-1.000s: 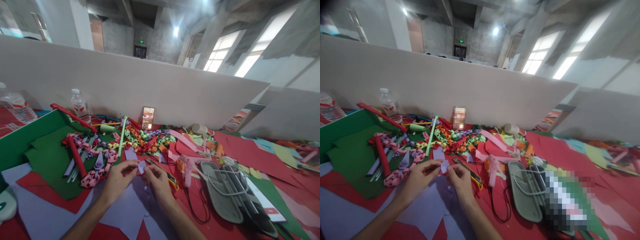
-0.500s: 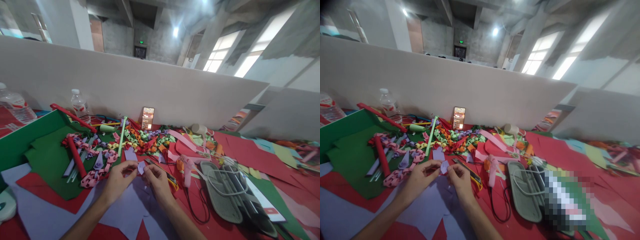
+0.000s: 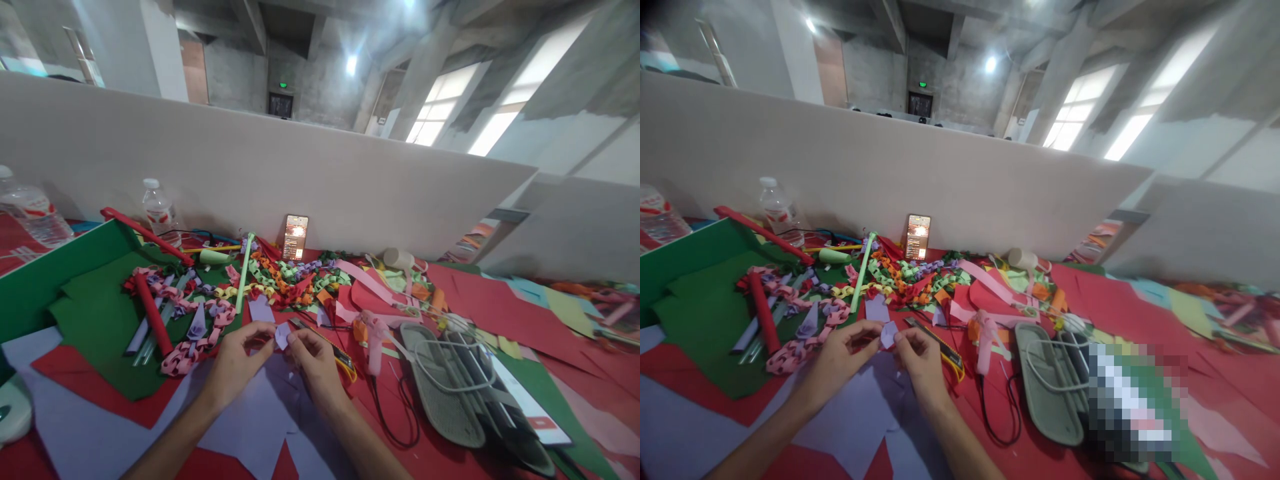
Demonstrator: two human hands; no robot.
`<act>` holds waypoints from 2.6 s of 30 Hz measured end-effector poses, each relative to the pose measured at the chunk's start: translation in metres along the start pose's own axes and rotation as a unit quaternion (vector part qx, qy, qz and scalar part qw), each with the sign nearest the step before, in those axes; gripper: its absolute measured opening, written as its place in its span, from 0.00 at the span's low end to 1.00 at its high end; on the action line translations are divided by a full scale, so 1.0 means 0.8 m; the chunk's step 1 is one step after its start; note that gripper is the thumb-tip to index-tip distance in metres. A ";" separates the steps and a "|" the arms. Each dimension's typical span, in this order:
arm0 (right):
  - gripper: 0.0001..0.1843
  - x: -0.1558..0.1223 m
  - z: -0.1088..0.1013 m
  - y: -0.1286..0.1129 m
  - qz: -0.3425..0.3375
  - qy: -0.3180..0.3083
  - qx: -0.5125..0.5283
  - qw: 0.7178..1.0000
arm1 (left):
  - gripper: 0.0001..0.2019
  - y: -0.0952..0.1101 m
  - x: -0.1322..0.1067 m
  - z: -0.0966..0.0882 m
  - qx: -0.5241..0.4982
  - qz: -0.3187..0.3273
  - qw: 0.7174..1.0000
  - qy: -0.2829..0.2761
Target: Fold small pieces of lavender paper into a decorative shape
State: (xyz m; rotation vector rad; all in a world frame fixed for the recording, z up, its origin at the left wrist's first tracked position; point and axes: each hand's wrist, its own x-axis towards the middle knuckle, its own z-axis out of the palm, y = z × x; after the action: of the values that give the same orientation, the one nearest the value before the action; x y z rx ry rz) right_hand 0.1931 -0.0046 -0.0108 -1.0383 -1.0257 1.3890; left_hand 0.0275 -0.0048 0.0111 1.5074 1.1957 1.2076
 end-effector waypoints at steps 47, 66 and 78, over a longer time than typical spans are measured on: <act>0.24 0.003 -0.003 -0.009 -0.023 -0.015 -0.061 0.998 | 0.10 -0.006 0.001 -0.005 -0.007 -0.041 0.999 0.005; 0.23 -0.005 0.001 -0.011 0.027 -0.036 0.008 0.999 | 0.09 -0.001 0.001 -0.005 0.019 -0.020 1.000 0.013; 0.18 -0.008 0.000 -0.016 -0.095 0.010 -0.191 0.977 | 0.12 -0.015 0.004 0.004 -0.124 -0.093 0.988 0.010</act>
State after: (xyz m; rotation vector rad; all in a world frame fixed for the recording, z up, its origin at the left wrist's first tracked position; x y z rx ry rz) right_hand 0.1965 -0.0106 0.0023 -1.1922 -1.3754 1.0452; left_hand 0.0287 0.0003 -0.0004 1.1773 1.1263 1.1984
